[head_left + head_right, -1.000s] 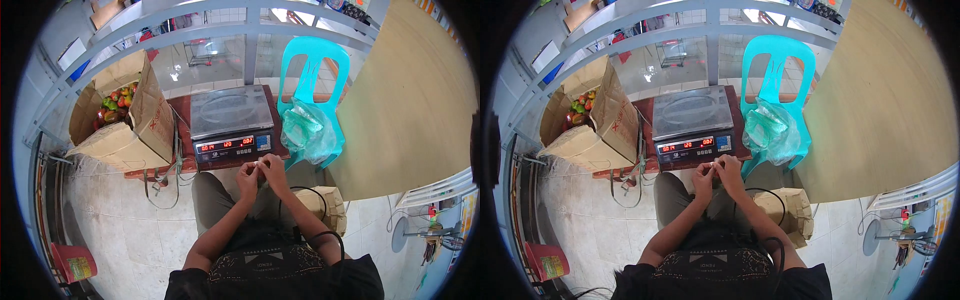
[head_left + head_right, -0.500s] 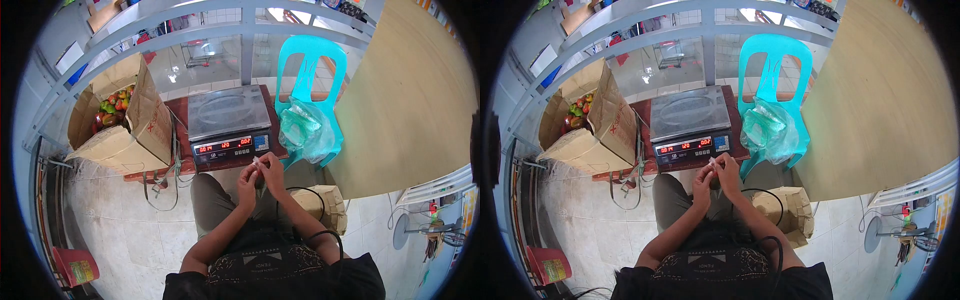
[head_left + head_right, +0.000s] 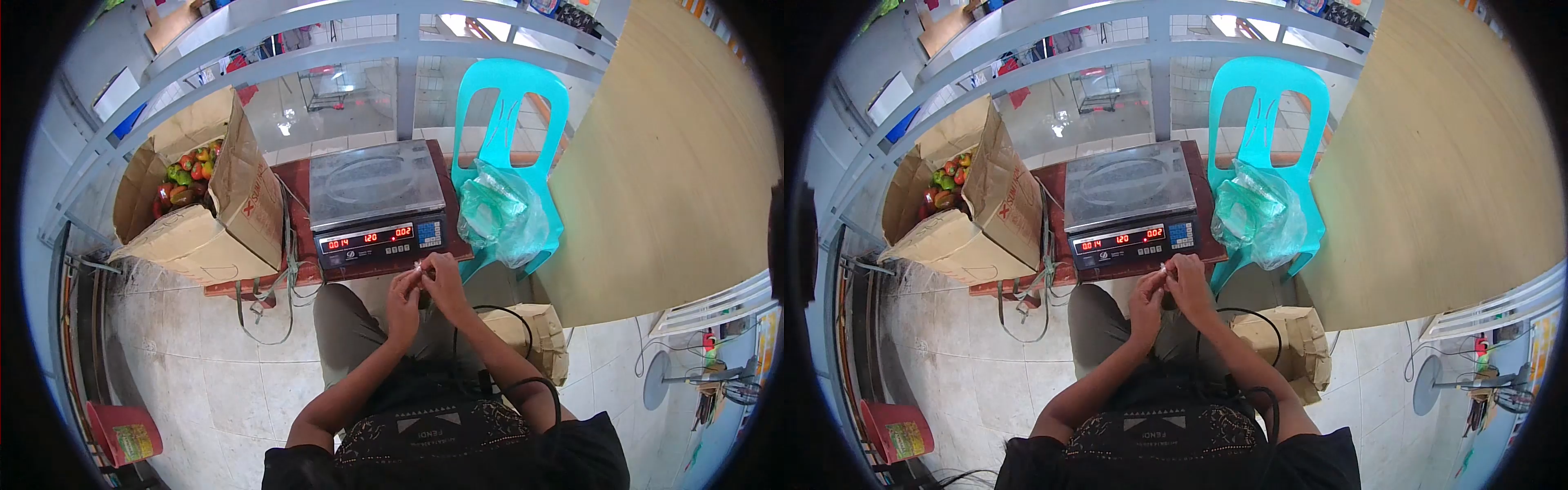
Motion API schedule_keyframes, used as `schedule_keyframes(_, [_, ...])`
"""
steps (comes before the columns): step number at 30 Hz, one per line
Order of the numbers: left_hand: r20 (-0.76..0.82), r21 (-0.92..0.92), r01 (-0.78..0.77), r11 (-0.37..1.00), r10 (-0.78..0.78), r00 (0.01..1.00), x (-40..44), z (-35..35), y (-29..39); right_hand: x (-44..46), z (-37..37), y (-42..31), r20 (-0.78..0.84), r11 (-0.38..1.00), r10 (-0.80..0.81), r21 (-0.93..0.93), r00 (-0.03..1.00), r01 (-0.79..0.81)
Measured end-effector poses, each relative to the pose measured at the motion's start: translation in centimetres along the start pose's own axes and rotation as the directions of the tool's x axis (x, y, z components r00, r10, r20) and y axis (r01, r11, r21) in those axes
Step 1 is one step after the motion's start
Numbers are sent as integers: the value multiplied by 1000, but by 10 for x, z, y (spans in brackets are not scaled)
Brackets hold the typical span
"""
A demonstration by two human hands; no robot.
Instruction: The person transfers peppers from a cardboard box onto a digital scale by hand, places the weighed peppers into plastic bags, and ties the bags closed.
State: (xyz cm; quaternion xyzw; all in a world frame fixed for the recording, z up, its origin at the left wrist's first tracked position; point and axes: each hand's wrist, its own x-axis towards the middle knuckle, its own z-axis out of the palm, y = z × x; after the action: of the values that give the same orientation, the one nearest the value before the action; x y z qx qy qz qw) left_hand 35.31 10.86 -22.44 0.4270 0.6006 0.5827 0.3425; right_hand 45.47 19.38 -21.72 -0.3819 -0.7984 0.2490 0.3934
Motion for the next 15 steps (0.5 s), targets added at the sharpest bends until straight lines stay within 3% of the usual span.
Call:
schedule_keyframes(1, [5,73,-20,997,19,1000,3,-2,3,0,-2,0,14,999,41,4,999,-41])
schedule_keyframes(4, [-113,-104,-73,992,61,992,11,5,8,-1,-4,-2,28,992,126,27,992,-127])
schedule_keyframes(7, [17,-126,77,989,-76,997,22,-1,1,-2,-3,-3,4,989,131,63,991,-131])
schedule_keyframes(10, [47,-124,40,991,-35,998,28,-2,-7,0,-7,-1,29,990,126,67,992,-128])
schedule_keyframes(13, [17,77,7,997,-8,1000,28,-2,-4,1,-10,0,66,989,127,65,990,-131])
schedule_keyframes(15, [17,101,40,994,-42,999,30,-1,3,2,-9,2,84,985,139,95,987,-147])
